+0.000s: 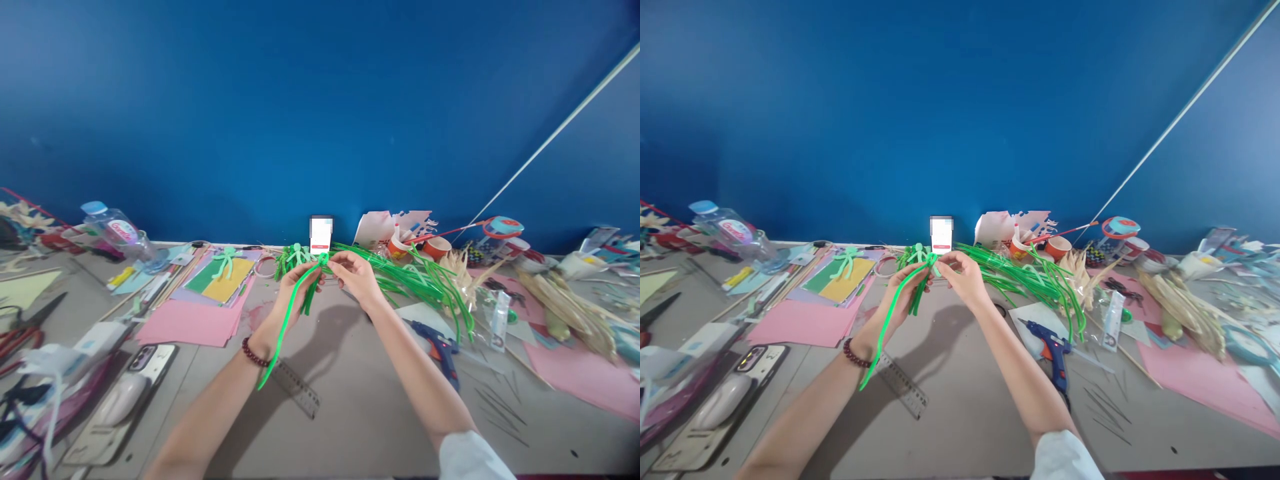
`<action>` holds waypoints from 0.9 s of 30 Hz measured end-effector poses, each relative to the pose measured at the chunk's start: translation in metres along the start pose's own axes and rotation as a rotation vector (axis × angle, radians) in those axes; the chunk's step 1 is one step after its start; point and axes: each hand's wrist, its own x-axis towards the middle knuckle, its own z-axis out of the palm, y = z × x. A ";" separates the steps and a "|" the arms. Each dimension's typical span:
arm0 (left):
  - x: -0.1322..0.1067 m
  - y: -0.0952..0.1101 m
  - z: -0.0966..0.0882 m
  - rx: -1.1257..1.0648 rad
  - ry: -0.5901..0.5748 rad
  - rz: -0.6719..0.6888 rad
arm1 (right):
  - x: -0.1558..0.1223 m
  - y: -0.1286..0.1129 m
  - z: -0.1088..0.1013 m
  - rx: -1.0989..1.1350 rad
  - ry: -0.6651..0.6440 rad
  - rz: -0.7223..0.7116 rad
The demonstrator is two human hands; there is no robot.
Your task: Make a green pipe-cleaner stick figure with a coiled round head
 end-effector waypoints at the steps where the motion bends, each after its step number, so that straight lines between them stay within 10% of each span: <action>1: 0.003 -0.003 0.001 -0.094 -0.008 -0.083 | 0.000 -0.001 0.000 -0.015 0.008 -0.009; 5: 0.014 -0.017 0.002 -0.205 0.035 -0.215 | -0.002 -0.003 0.001 -0.076 0.012 -0.020; 27: 0.004 -0.022 0.007 0.060 0.146 -0.038 | -0.008 -0.007 0.005 -0.308 0.028 -0.212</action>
